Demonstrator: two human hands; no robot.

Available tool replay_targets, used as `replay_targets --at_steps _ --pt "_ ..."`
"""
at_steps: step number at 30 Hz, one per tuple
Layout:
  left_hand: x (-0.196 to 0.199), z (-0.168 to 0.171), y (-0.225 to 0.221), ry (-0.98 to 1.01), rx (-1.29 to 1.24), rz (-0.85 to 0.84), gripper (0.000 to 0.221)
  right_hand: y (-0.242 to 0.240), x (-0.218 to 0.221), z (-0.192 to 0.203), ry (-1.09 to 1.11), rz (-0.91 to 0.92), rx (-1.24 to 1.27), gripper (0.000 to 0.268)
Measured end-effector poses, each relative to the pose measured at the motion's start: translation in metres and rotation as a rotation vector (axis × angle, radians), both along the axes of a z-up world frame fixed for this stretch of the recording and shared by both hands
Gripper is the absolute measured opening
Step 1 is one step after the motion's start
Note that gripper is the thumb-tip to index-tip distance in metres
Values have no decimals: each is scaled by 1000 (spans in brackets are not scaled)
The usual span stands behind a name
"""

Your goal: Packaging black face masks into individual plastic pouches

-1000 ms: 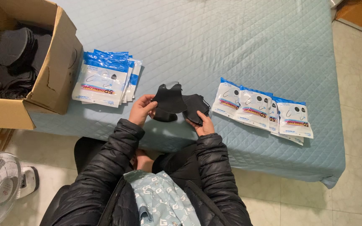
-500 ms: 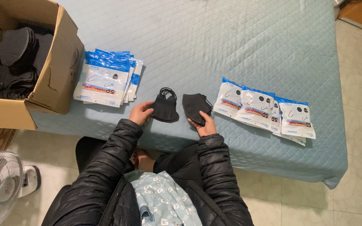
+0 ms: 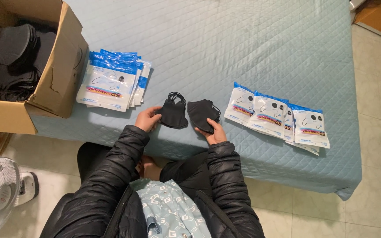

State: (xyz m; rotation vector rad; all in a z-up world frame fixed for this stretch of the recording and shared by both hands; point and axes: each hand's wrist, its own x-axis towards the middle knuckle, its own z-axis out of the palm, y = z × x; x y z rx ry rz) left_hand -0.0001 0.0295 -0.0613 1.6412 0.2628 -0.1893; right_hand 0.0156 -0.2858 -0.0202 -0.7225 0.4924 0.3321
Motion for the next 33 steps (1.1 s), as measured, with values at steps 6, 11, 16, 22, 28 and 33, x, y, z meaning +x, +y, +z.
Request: replay_targets --at_steps 6,11,16,22,28,33 --pt "4 -9 3 -24 74 20 54 6 -7 17 -92 120 -67 50" --pt "-1 -11 -6 -64 125 92 49 3 -9 9 -155 234 -76 51" --pt "-6 -1 -28 -124 219 65 47 4 -13 9 -183 301 -99 48" --pt "-17 51 -54 -333 358 -164 73 10 -16 18 -160 339 -126 46" --pt "-23 71 -58 -319 492 -262 65 10 -15 12 -145 326 -133 42" --pt "-26 74 -59 -365 563 -238 57 8 -14 5 -153 326 -135 44"
